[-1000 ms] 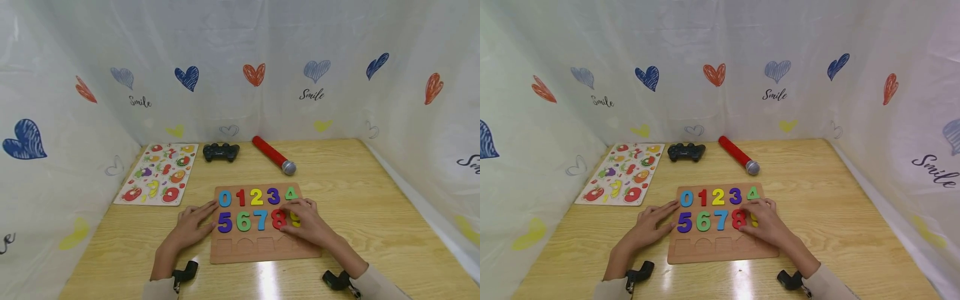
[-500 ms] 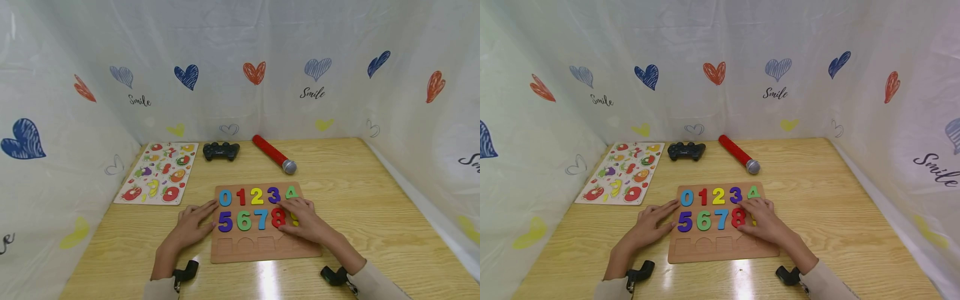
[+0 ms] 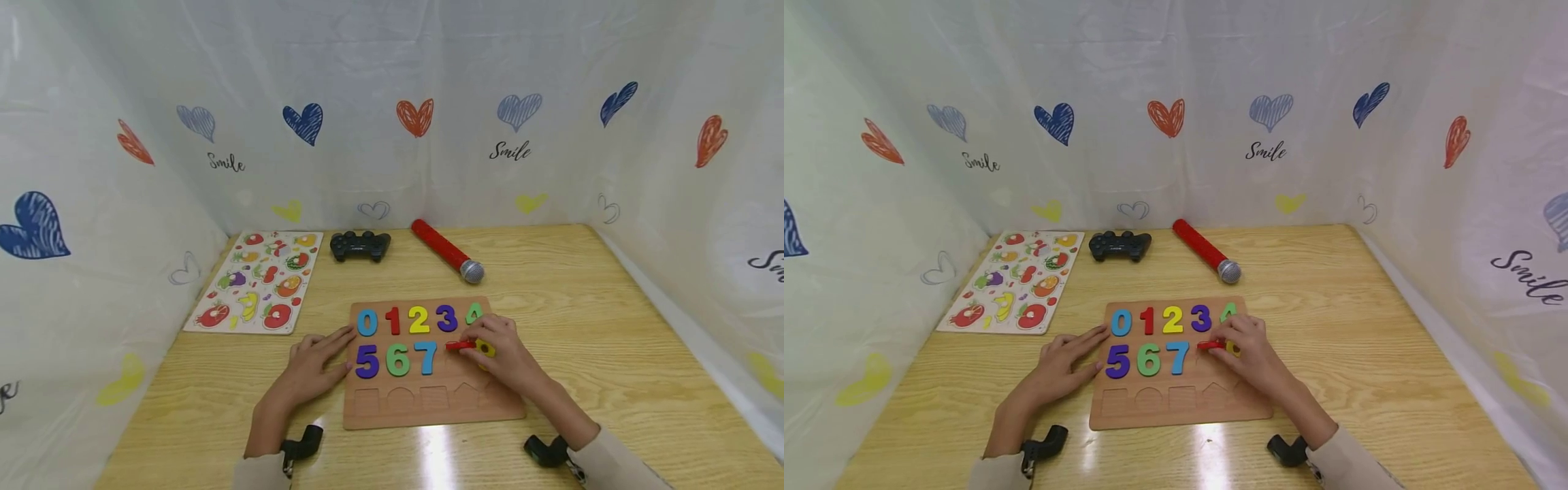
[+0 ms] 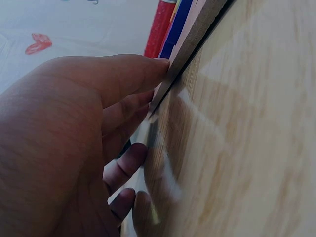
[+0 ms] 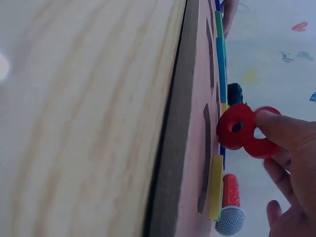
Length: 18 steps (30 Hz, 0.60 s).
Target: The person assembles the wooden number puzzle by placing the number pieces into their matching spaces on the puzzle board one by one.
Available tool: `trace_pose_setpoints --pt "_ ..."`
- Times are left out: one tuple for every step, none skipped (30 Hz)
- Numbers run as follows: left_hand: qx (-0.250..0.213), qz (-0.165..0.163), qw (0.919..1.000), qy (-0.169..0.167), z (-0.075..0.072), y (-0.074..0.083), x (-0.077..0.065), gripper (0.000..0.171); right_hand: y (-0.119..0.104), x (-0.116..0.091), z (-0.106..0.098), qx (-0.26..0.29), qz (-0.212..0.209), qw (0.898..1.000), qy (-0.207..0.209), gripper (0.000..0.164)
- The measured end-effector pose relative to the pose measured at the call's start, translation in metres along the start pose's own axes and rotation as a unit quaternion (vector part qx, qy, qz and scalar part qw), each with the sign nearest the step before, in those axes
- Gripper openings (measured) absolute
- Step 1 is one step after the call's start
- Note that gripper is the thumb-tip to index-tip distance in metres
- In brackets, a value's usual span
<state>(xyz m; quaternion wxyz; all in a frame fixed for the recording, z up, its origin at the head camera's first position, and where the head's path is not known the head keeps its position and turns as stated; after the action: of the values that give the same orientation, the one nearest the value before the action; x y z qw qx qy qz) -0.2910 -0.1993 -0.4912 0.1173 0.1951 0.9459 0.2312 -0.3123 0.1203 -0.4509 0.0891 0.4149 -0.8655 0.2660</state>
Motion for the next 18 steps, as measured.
trace_pose_setpoints --pt "-0.001 -0.002 1.0000 -0.001 0.000 0.000 0.000 0.059 -0.002 0.000 0.001 -0.005 -0.012 1.000 -0.003 0.030" --pt "-0.002 -0.002 1.0000 -0.002 0.000 0.000 0.000 0.059 -0.003 -0.001 0.003 -0.008 -0.021 1.000 -0.009 0.031" --pt "-0.003 -0.002 1.0000 -0.003 0.000 0.000 0.000 0.058 -0.003 -0.001 0.005 -0.008 -0.026 0.999 -0.019 0.032" --pt "-0.003 -0.003 1.0000 -0.003 0.000 0.000 0.000 0.058 -0.004 -0.002 0.007 -0.005 -0.028 0.999 -0.029 0.033" --pt "-0.004 -0.003 1.0000 -0.004 0.000 -0.001 0.000 0.059 -0.004 -0.002 0.009 -0.001 -0.026 0.999 -0.041 0.035" --pt "-0.003 -0.002 1.0000 -0.004 0.001 -0.001 0.000 0.058 -0.004 -0.003 0.011 0.006 -0.022 0.998 -0.053 0.038" --pt "-0.004 -0.003 1.0000 -0.005 0.001 -0.001 0.000 0.059 -0.003 -0.003 0.013 0.012 -0.015 0.998 -0.066 0.041" --pt "-0.005 -0.003 1.0000 -0.005 0.001 -0.001 0.000 0.059 -0.003 -0.004 0.015 0.016 -0.007 0.997 -0.078 0.044" --pt "-0.005 -0.004 1.0000 -0.006 0.002 -0.002 0.000 0.059 -0.002 -0.004 0.016 0.021 0.001 0.996 -0.089 0.047" --pt "-0.006 -0.004 1.0000 -0.007 0.002 -0.002 0.001 0.059 -0.002 -0.004 0.018 0.025 0.008 0.995 -0.100 0.050" --pt "-0.006 -0.005 0.9999 -0.007 0.002 -0.002 0.001 0.059 -0.001 -0.005 0.019 0.029 0.016 0.993 -0.110 0.051" --pt "-0.005 -0.005 1.0000 -0.007 0.002 -0.002 0.000 0.059 0.000 -0.005 0.020 0.032 0.021 0.992 -0.119 0.052" --pt "-0.006 -0.006 0.9999 -0.008 0.002 -0.002 0.001 0.059 0.000 -0.005 0.021 0.032 0.027 0.991 -0.127 0.052" --pt "-0.006 -0.006 0.9999 -0.008 0.002 -0.002 0.000 0.059 0.001 -0.006 0.022 0.031 0.032 0.990 -0.131 0.052" --pt "-0.004 -0.006 0.9999 -0.007 0.002 -0.002 0.000 0.059 0.002 -0.006 0.022 0.031 0.037 0.990 -0.134 0.052" --pt "-0.003 -0.005 1.0000 -0.006 0.002 -0.002 0.000 0.059 0.003 -0.007 0.022 0.029 0.042 0.989 -0.137 0.051" --pt "-0.003 -0.005 1.0000 -0.006 0.001 -0.002 0.000 0.059 0.004 -0.007 0.022 0.026 0.046 0.989 -0.137 0.051" --pt "-0.003 -0.005 1.0000 -0.006 0.001 -0.002 0.000 0.059 0.005 -0.007 0.022 0.023 0.050 0.989 -0.137 0.051"
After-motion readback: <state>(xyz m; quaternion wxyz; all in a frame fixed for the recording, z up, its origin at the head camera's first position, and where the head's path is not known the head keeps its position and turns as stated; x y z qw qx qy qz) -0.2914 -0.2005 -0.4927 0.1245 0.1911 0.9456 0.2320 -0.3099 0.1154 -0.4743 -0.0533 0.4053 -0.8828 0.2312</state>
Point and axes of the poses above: each hand's wrist, its own x-axis towards the middle knuckle, its own z-axis out of the palm, y = z × x, the point moved 8 cm from there along x, towards the middle knuckle, and after that the axes turned 15 degrees about -y, right-handed, at the moved point
